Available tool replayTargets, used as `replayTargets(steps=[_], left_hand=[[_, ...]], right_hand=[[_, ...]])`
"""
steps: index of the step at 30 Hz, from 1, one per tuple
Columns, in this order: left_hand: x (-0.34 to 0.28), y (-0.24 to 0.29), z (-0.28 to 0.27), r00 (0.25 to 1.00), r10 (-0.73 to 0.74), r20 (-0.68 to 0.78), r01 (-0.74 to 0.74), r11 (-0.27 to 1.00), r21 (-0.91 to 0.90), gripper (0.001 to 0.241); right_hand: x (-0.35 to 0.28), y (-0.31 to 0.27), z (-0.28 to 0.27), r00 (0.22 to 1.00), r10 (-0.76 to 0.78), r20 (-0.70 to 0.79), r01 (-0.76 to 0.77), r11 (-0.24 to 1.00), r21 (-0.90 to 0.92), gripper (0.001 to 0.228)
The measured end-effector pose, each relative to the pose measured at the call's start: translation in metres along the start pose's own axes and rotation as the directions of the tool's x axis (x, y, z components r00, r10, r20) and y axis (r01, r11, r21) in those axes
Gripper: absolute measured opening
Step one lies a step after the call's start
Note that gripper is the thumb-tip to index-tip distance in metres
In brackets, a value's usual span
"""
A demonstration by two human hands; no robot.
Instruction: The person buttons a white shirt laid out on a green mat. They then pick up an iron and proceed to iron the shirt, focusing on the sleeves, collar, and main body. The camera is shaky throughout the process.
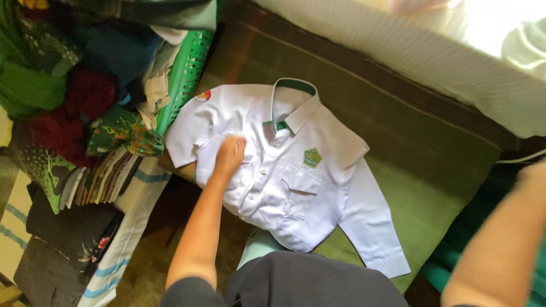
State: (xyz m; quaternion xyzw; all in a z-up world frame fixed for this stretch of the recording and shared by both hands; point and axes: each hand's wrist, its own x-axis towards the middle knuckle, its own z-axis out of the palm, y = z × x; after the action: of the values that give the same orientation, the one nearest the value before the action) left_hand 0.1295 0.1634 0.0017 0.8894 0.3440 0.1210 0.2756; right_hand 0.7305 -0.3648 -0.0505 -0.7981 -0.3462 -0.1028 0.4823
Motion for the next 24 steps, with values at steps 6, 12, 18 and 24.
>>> replayTargets(steps=[6, 12, 18, 24], left_hand=[[0.126, -0.058, 0.019, 0.988, -0.155, 0.003, 0.146, 0.937, 0.319, 0.045], [0.191, -0.092, 0.032, 0.940, -0.299, 0.167, 0.161, 0.817, 0.554, 0.064], [0.219, -0.176, 0.069, 0.994, 0.046, 0.097, -0.092, 0.824, 0.559, 0.020], [0.159, -0.093, -0.025, 0.887, 0.459, -0.051, -0.433, 0.865, 0.254, 0.004]], right_hand=[[-0.096, -0.205, 0.167, 0.722, 0.598, 0.348, -0.549, 0.801, -0.239, 0.048], [-0.121, -0.207, 0.252, 0.584, 0.648, 0.488, -0.588, 0.753, -0.297, 0.064], [-0.160, -0.200, 0.232, 0.859, 0.308, 0.408, -0.249, 0.949, -0.192, 0.027], [-0.143, -0.335, 0.185, 0.979, 0.041, 0.199, -0.061, 0.994, 0.095, 0.010]])
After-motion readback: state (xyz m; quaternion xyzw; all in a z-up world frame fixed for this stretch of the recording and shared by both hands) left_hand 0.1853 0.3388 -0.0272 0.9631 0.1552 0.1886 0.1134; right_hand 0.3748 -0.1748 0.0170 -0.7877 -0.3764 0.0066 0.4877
